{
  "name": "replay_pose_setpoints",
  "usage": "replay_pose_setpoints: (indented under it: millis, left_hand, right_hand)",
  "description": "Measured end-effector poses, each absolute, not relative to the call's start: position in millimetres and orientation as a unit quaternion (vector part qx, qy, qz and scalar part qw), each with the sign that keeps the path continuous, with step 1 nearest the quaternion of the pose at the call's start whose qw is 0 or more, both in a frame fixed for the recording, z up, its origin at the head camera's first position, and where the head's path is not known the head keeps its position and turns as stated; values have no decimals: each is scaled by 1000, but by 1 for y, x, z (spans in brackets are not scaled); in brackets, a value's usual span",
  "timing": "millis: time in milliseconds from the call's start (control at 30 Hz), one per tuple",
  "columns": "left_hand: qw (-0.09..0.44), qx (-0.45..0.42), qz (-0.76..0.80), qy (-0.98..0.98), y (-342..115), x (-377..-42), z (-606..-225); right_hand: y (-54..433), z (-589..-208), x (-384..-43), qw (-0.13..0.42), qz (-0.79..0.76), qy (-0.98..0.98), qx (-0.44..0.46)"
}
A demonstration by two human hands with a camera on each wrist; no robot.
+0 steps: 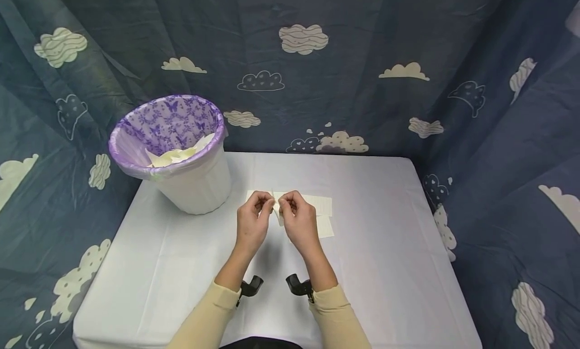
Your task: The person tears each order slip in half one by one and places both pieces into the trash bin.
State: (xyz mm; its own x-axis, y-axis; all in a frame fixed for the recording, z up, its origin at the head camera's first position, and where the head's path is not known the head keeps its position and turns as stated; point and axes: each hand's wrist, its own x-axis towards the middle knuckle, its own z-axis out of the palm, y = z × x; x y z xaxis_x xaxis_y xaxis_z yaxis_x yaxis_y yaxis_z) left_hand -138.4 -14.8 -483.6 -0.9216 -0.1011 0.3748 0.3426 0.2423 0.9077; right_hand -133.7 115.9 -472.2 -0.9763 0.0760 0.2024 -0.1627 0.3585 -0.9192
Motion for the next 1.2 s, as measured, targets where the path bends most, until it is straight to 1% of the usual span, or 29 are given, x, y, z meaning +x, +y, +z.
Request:
replay_pose_setpoints:
  millis: [100, 267, 400, 600, 900, 1200]
  left_hand:
    - [194, -63, -618, -759, -12, -137, -484]
    - [186, -22, -663, -725, -11, -135, -482]
    - [187, -1, -687, -702, -14, -136, -480]
    - [191, 3, -688, -700, -19, -137, -479]
    - [198, 20, -689, -697, -28, -140, -479]
    - [214, 27, -690, -691, -40, -143, -481]
  right_hand:
    - [114, -472, -133, 126, 554, -822, 36]
    - [112, -475, -132, 164, 539, -826, 31]
    - [114, -477, -132, 177, 543, -821, 23]
    - [116, -477, -133, 177, 550, -816, 28]
    - [119, -476, -133, 173, 556, -813, 11]
    - [124, -477, -133, 161, 570, -805, 8]
